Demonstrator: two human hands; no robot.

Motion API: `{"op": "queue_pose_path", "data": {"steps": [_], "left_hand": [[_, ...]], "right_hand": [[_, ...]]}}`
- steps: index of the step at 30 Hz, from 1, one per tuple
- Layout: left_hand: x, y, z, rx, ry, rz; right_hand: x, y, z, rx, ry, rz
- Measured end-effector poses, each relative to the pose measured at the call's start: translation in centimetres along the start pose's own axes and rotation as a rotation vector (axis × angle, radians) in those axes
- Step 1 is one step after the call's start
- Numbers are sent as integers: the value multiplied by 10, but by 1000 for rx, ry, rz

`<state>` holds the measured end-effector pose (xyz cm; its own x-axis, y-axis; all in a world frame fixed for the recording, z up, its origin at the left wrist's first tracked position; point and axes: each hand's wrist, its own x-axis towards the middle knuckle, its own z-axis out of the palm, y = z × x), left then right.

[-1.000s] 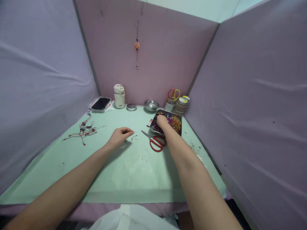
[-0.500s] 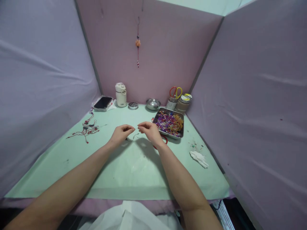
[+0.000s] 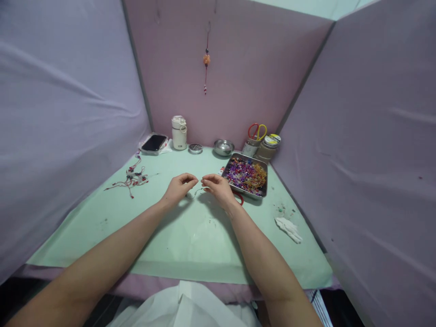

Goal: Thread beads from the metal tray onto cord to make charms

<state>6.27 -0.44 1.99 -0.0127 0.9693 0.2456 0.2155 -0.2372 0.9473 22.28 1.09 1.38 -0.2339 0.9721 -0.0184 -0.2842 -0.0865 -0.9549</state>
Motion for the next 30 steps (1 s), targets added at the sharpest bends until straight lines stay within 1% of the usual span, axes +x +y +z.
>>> {"op": "queue_pose_path", "data": {"steps": [4,10,17,24,30], "left_hand": [[0,-1,1,-33,10,-23],[0,-2,1,-81,-19,-83],[-1,-1,1,-85,-27,-87],[0,-4,1,-71,-29,-107],[-1,-1,1,-49,-34,-100]], "right_hand": [[1,3,0,-5,-7,-9],[0,4,3,-30,14,-11],[-3,2,6,-45,17,-17],[-1,4,5,-62,15,-29],[-1,5,5,-61,2,-35]]}}
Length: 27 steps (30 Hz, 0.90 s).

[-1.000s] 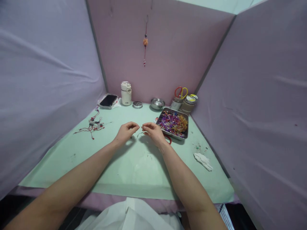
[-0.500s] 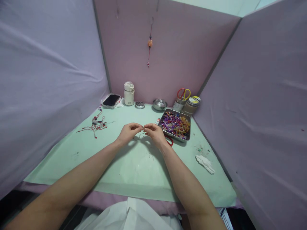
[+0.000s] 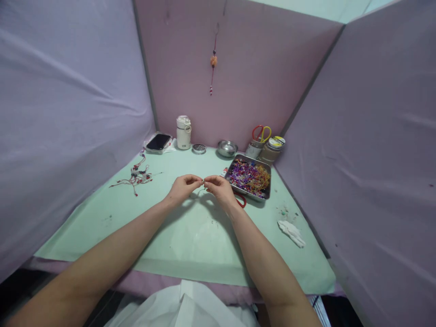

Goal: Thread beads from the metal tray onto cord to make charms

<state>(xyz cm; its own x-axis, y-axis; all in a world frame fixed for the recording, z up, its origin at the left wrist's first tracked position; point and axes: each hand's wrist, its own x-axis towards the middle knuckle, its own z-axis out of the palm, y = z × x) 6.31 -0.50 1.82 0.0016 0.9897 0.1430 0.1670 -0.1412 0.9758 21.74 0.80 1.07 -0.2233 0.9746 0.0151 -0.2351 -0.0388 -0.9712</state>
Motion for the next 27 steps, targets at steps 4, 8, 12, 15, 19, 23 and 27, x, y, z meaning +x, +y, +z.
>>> {"op": "queue_pose_path", "data": {"steps": [4,8,12,15,19,23,27], "left_hand": [[0,-1,0,-6,0,10],[1,-2,0,-4,3,9],[1,-3,0,-8,2,7],[1,-3,0,1,4,5],[1,-4,0,9,2,-8],[1,-3,0,14,0,-10],[0,0,0,15,-2,-22]], "right_hand": [[0,0,0,-5,-1,-10],[1,0,-1,-25,12,-21],[0,-1,0,-39,27,-24],[0,-1,0,-48,24,-23],[2,2,-1,-47,11,-21],[3,3,-3,-43,15,-23],[3,4,-3,-31,11,-21]]}}
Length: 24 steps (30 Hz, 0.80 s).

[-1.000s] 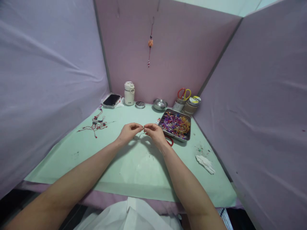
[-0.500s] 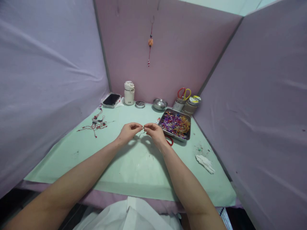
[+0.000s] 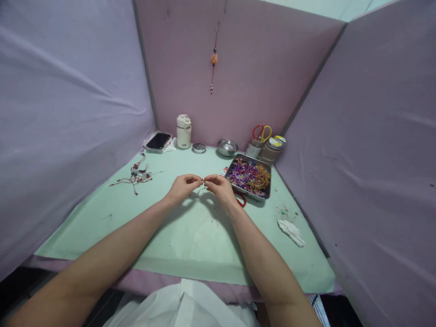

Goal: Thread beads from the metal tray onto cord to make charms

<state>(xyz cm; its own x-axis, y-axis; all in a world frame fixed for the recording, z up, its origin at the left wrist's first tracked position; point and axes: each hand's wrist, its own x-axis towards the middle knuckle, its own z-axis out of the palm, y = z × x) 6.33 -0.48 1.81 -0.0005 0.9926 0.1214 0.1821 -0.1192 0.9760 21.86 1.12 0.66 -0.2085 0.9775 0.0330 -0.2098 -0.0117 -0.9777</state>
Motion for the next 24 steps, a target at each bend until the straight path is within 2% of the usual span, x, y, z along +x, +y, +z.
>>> {"op": "queue_pose_path", "data": {"steps": [24], "left_hand": [[-3,7,0,-40,16,-54]], "right_hand": [[0,2,-2,-17,-32,-6]]}}
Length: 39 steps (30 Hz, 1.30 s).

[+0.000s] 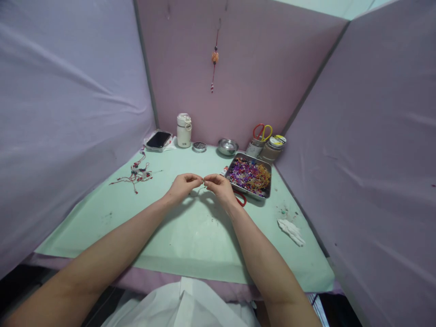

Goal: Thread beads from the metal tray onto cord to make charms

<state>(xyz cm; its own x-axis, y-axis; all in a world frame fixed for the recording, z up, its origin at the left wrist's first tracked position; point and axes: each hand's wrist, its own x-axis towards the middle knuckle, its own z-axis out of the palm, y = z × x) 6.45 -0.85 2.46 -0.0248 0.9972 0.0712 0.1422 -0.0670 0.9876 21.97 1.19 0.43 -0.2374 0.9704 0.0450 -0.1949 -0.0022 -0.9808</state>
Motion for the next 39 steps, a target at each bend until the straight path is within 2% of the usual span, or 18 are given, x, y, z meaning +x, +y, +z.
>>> {"op": "queue_pose_path", "data": {"steps": [18,28,39], "left_hand": [[-1,1,1,-67,18,14],[4,-7,0,-32,2,49],[2,-5,0,-43,20,81]], "right_hand": [[0,1,1,-9,9,-12],[0,1,2,-8,8,-28],[0,1,2,-12,20,-24]]}}
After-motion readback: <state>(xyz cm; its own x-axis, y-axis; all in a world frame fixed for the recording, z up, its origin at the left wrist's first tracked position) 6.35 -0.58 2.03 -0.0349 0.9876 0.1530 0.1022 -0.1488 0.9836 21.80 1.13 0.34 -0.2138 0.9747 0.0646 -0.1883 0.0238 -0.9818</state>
